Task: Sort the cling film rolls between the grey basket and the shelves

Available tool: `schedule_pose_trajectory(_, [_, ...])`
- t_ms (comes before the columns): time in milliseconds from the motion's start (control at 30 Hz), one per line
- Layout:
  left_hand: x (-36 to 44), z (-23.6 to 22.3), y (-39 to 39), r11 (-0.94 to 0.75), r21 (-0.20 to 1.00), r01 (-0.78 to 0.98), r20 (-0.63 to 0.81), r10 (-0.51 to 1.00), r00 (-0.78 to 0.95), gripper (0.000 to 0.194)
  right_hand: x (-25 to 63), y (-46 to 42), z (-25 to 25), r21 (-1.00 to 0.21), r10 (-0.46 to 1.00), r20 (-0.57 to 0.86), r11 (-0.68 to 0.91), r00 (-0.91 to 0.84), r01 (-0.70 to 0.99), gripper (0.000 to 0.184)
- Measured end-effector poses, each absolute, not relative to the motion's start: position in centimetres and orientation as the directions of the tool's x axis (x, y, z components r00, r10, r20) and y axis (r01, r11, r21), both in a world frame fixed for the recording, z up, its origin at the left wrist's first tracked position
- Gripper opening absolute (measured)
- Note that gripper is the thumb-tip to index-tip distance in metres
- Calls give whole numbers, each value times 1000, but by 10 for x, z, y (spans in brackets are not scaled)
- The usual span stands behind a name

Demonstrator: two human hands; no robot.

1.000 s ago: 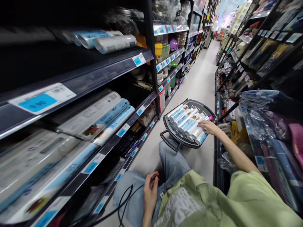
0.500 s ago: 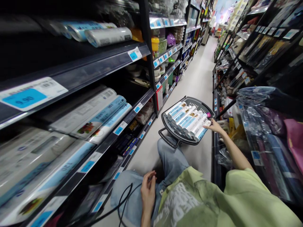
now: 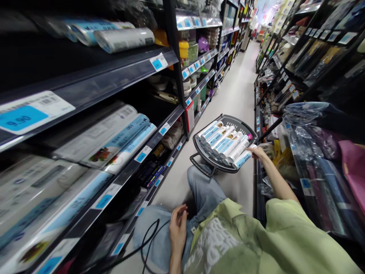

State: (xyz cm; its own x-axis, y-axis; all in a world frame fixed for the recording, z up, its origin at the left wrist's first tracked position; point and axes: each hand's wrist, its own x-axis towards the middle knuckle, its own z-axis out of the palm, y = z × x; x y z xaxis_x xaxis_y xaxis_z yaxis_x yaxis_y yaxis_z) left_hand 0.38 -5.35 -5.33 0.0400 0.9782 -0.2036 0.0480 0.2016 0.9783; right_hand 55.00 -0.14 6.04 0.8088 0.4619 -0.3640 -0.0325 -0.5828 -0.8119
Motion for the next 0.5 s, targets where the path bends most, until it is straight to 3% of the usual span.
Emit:
schedule_pose_trajectory(267, [3,-49,-54,253,966,56,-256,966,45,66,536,-26,55,-827,462,-413,-551,785,-111,27])
schedule_pose_trajectory(500, [3,-40,-49,236,968,91,-242,968,71,63,519,-25,48,-837,458,-412,-532,788,-128,27])
